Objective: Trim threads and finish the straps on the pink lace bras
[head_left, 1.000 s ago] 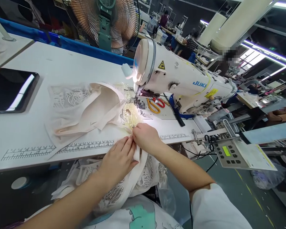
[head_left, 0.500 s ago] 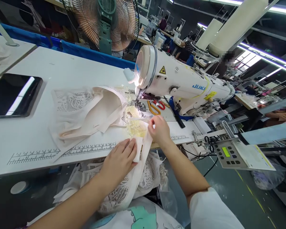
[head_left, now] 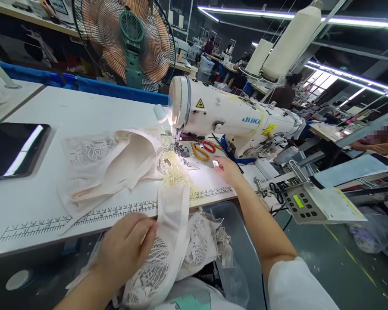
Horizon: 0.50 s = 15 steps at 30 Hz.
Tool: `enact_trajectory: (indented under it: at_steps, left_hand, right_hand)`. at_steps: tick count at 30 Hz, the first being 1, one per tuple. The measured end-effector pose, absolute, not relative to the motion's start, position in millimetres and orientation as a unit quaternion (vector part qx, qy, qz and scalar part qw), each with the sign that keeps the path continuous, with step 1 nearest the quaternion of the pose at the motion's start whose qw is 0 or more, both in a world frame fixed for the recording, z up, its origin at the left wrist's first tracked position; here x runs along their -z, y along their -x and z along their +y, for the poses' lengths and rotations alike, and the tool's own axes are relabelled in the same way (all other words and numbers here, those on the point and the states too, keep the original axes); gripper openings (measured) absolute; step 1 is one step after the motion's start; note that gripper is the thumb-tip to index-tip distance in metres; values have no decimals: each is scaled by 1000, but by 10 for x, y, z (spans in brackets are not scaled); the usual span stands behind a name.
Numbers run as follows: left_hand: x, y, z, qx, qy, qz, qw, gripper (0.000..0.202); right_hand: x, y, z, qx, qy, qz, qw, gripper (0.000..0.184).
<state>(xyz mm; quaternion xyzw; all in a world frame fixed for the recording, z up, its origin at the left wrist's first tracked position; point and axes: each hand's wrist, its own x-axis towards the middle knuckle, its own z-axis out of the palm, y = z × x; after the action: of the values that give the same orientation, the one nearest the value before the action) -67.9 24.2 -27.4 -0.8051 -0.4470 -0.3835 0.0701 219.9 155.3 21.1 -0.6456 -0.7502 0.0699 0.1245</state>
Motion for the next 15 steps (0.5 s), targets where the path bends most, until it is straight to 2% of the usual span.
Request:
enact_trajectory:
  at_steps: [3, 6, 8, 10, 12, 15]
  left_hand:
    - [441, 878, -52, 321, 759, -559, -96, 29]
    - [656, 1018, -261, 282, 692, -629, -214, 27]
    - [768, 1038, -325, 289, 677, -635, -235, 29]
    - [838, 1013, -335, 271, 667, -661, -213, 45]
    - [872, 981, -314, 226, 644, -704, -198, 61]
    - [863, 997, -279, 180, 608, -725, -270, 64]
  right_hand:
    - [-147, -2148, 1754, -43, 672, -726, 136, 37]
    - [-167, -1877, 1629, -40, 640, -752, 151, 23]
    - [-179, -1580, 1474, -84, 545, -822, 143, 21]
    - [-167, -1267, 1353, -141, 423, -890, 93, 27]
    - [-140, -1023, 1301, -173, 367, -913, 38, 31]
    - [-107, -894, 1315, -195, 364, -911, 10, 13]
